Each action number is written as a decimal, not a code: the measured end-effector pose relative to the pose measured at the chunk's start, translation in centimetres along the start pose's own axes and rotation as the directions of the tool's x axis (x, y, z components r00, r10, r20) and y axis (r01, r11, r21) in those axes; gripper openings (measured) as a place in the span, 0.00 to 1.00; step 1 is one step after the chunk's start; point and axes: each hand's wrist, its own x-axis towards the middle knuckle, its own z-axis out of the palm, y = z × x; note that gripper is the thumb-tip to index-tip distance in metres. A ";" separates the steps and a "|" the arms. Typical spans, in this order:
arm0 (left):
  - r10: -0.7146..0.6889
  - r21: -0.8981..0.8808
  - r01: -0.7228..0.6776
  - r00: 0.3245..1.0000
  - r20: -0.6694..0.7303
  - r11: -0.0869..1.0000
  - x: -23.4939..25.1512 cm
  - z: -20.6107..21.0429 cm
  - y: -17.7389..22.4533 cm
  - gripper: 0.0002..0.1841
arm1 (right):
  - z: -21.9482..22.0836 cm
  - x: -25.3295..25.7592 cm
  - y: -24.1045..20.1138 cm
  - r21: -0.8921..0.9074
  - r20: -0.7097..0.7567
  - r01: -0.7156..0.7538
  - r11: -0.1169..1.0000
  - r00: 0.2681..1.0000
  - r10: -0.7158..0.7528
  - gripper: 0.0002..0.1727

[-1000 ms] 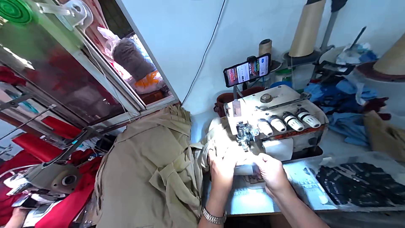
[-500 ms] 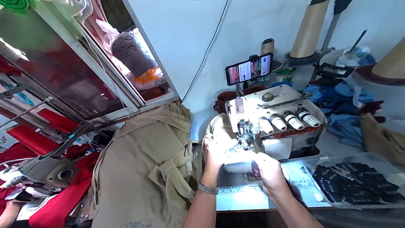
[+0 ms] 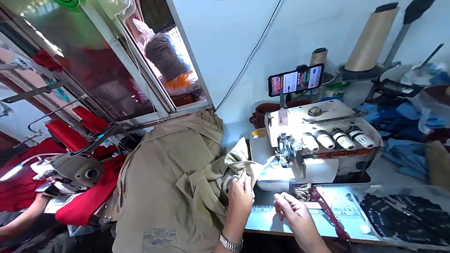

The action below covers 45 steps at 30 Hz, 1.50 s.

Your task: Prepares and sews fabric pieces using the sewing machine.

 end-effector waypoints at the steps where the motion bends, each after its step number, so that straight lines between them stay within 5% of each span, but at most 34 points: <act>1: 0.009 0.025 -0.009 1.000 0.003 1.000 -0.9 0.1 0.0 0.20 | 0.1 0.0 -0.2 -0.011 -0.010 -0.014 1.000 1.000 0.014 0.14; 14: 0.133 0.096 -0.173 0.935 0.329 0.980 -9.7 3.7 0.9 0.19 | -1.2 -0.1 -1.8 -0.075 -0.073 -0.049 0.996 0.996 0.044 0.12; 17: 0.342 -0.093 -0.332 0.933 0.113 0.939 -9.9 3.2 -1.3 0.18 | -3.3 0.4 -2.0 0.028 -0.203 -0.132 0.991 0.970 0.134 0.15; 19: 0.358 -0.145 -0.362 0.932 -0.054 0.921 -9.1 1.5 -2.6 0.17 | -4.7 0.9 -2.9 0.098 -0.352 -0.160 0.982 0.918 0.185 0.16; 22: 0.192 -0.035 -0.207 0.948 -0.254 0.978 -6.9 -1.0 -4.7 0.21 | -5.9 1.1 -3.9 0.093 -0.465 -0.138 0.986 0.870 0.165 0.19; 24: -0.004 0.116 0.029 0.978 -0.208 0.993 -5.3 -2.4 -5.3 0.34 | -6.4 0.9 -2.9 -0.135 -0.497 -0.073 0.988 0.867 -0.004 0.14; 25: -0.115 0.205 0.137 0.986 -0.119 0.969 -4.6 -3.1 -5.3 0.37 | -6.2 0.5 -2.6 -0.335 -0.480 -0.006 0.942 0.861 -0.166 0.09; 27: -0.237 0.360 0.216 0.971 0.015 0.907 -3.4 -3.8 -5.5 0.25 | -5.2 -0.9 -2.9 -0.652 -0.274 0.208 0.729 0.832 -0.482 0.13; 29: -0.182 0.279 0.168 0.983 0.026 0.946 -2.7 -4.8 -5.9 0.16 | -3.4 -2.5 -3.1 -0.684 0.003 0.444 0.578 0.795 -0.607 0.13; 31: -0.058 0.048 0.058 0.998 0.008 0.997 -2.0 -6.8 -6.7 0.15 | -0.7 -3.6 -2.6 -0.585 0.242 0.570 0.577 0.802 -0.546 0.14; 33: -0.022 -0.010 0.023 0.989 0.149 1.000 -1.8 -8.7 -6.6 0.15 | 2.1 -4.0 -1.3 -0.627 0.393 0.563 0.538 0.825 -0.406 0.19; 35: -0.070 0.173 0.013 0.942 0.328 0.985 -2.5 -8.7 -5.7 0.20 | 3.5 -3.8 0.5 -0.740 0.448 0.484 0.467 0.873 -0.195 0.31; 37: -0.175 0.435 -0.016 0.902 0.395 0.900 -3.5 -7.2 -5.1 0.21 | 4.0 -3.4 1.6 -0.799 0.465 0.448 0.401 0.883 -0.060 0.22; 39: -0.200 0.556 -0.043 0.908 0.368 0.830 -4.2 -6.3 -5.4 0.18 | 3.8 -3.2 1.5 -0.772 0.523 0.493 0.400 0.852 -0.041 0.09; 41: -0.151 0.488 -0.016 0.942 0.300 0.873 -5.0 -7.7 -6.0 0.15 | 3.0 -3.4 -0.2 -0.699 0.536 0.499 0.512 0.840 -0.087 0.02; 45: -0.027 0.109 0.050 0.979 -0.203 0.993 -6.3 -16.1 -7.4 0.13 | 0.6 -1.1 -8.9 -0.631 0.404 0.508 0.586 0.861 -0.310 0.12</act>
